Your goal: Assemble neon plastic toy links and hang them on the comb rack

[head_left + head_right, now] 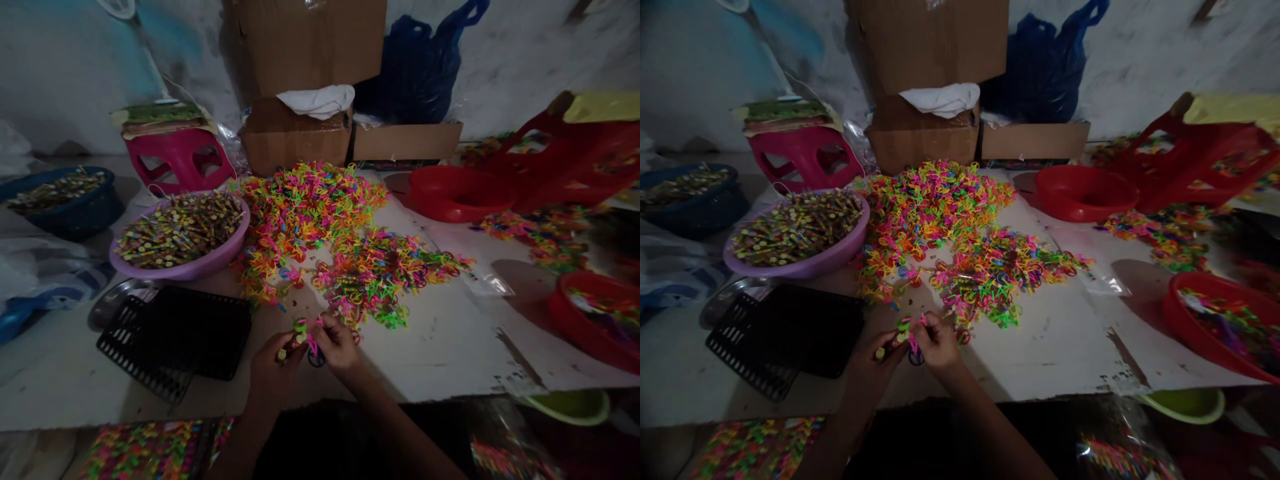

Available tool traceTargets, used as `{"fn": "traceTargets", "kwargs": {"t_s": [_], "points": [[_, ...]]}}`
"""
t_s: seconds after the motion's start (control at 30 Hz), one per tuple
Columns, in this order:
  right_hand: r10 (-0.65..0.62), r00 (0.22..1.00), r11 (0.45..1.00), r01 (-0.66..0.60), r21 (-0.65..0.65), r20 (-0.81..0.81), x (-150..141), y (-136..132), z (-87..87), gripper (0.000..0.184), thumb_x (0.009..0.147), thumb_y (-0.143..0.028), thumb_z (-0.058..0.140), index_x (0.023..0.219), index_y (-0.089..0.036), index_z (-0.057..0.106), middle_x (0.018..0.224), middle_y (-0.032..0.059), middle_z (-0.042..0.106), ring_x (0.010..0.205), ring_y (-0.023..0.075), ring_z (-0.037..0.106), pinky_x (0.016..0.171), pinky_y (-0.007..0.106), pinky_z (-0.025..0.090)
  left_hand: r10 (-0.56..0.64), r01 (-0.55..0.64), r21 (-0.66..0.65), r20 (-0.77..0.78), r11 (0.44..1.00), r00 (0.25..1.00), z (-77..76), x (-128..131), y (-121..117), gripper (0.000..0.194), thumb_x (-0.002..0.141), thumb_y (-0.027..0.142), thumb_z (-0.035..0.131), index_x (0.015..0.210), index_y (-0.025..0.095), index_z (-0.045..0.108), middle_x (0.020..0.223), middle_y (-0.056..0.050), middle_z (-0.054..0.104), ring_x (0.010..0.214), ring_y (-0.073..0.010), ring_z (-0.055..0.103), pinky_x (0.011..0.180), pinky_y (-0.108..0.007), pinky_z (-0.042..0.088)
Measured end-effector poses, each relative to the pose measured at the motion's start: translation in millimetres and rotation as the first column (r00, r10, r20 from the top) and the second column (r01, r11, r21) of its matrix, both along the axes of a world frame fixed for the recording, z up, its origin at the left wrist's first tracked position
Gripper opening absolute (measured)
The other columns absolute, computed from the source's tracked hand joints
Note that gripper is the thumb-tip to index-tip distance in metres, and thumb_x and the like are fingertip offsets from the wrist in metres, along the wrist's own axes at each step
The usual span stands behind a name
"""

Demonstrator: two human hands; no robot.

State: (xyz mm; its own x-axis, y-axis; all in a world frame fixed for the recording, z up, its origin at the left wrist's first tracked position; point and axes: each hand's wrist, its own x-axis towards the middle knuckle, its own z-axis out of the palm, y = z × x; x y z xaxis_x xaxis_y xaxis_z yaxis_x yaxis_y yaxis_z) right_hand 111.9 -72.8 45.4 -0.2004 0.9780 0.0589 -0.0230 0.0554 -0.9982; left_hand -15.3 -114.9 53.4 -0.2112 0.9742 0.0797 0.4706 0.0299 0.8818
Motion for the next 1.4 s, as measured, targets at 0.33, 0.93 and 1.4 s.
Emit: {"fn": "traceTargets", "kwargs": {"t_s": [0.33,0.93,1.4], "points": [[-0.005,0.984,0.999,-0.002,0.037,0.177,7.9,1.0,-24.8,0.038,0.08,-0.047,0.043,0.055,-0.019,0.042,0.047,-0.0048,0.036,0.044,0.0076,0.034,0.042,0.019,0.028,-0.225,0.243,-0.089,0.173,0.966,0.959,-7.4,-1.7,-0.1,0.019,0.068,0.031,0.064,0.082,0.021,0.071,0.07,-0.003,0.065,0.066,-0.0159,0.058,0.063,-0.024,0.044],[-0.39,0.756,0.656,-0.172,0.735,0.526,-27.8,33.6,-37.4,0.02,0.085,-0.021,0.049,0.097,-0.016,0.065,0.077,0.0059,0.061,0.072,0.0147,0.055,0.066,0.025,0.045,0.464,-0.149,-0.485,0.633,0.862,0.62,-22.5,-33.7,7.1,0.053,0.059,0.054,0.067,0.097,0.018,0.06,0.077,-0.001,0.061,0.051,-0.0066,0.051,0.038,-0.015,0.022],[0.101,0.916,0.766,-0.321,0.557,0.389,21.5,6.6,-11.6,0.031,0.084,-0.019,0.047,0.111,-0.029,0.059,0.102,0.0054,0.058,0.099,0.0162,0.052,0.084,0.032,0.043,0.347,0.242,-0.45,0.862,0.86,0.37,-7.0,-6.8,11.3,0.02,0.066,0.026,0.068,0.078,0.014,0.058,0.059,0.004,0.054,0.042,-0.0021,0.047,0.028,-0.008,0.016]]}}
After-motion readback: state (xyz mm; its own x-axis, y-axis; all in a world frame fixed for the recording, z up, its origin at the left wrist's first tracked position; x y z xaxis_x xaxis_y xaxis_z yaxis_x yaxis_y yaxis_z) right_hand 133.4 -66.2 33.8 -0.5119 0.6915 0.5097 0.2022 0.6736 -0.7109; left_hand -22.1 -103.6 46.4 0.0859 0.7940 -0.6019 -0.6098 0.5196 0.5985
